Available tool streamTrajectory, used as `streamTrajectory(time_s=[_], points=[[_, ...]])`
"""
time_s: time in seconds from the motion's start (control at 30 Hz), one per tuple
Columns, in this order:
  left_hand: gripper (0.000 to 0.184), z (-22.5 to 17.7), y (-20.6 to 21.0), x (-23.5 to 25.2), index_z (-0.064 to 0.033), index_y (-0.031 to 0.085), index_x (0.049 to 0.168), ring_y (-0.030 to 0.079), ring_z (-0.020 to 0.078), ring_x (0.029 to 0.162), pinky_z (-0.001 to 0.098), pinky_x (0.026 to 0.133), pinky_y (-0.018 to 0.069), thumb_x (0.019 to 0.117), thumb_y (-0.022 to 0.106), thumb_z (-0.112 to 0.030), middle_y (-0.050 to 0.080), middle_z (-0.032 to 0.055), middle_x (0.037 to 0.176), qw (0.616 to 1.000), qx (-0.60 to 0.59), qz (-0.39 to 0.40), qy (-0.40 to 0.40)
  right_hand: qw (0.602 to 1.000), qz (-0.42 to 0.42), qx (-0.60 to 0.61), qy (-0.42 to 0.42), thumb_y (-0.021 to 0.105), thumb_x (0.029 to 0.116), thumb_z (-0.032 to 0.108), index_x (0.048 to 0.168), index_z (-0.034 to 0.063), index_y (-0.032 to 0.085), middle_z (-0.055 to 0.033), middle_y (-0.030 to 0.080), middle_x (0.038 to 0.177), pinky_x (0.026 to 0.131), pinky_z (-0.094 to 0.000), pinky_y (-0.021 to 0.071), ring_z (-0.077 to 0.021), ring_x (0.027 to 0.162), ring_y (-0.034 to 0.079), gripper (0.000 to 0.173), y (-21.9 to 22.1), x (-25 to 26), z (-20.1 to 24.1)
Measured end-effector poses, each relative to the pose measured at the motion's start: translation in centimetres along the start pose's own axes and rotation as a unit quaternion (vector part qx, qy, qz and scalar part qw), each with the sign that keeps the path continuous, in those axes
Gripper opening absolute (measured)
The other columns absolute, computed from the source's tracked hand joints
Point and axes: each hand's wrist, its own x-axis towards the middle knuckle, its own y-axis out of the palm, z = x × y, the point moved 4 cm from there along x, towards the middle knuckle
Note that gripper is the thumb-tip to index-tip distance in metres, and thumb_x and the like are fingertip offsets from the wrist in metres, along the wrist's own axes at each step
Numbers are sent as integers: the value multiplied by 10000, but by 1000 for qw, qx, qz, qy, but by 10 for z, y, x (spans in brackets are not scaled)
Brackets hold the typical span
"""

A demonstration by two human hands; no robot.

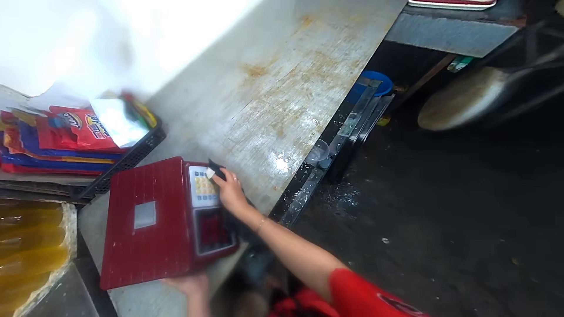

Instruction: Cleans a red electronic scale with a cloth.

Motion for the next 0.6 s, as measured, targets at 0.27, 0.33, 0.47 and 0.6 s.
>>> streamTrajectory(time_s=[0.27, 0.33, 0.47, 0.6], points=[[744, 2, -2, -2, -190, 422, 1412, 648, 91, 1148, 378, 937, 570, 995, 151, -743, 668, -49, 1219, 1000, -3, -5, 6, 997, 17, -71, -20, 438, 996, -11, 1466, 314, 588, -173, 486, 1549, 1119, -574, 406, -399, 1427, 448, 591, -7, 1, -3], [757, 0, -1, 0, -200, 423, 1414, 651, 89, 1149, 380, 936, 573, 980, 169, -766, 672, -56, 1221, 1000, -3, -4, 9, 995, 25, -88, -34, 457, 986, -13, 1409, 280, 644, -167, 492, 1548, 1118, -577, 406, -397, 1420, 459, 547, -7, -4, -5], [750, 2, -2, 1, -197, 399, 1435, 638, 92, 1173, 378, 956, 561, 989, 167, -754, 656, -52, 1249, 1000, -2, -8, 7, 994, 37, -86, -51, 451, 978, -40, 1455, 295, 602, -178, 501, 1538, 1093, -590, 418, -412, 1408, 470, 602, -15, -22, 0], [755, 4, -2, 0, -197, 411, 1430, 640, 91, 1175, 374, 951, 567, 982, 194, -765, 667, -45, 1241, 1000, -7, -12, 9, 993, 46, -104, -31, 423, 1002, -13, 1448, 313, 606, -166, 480, 1555, 1130, -578, 392, -396, 1428, 446, 582, -18, 5, -2]])
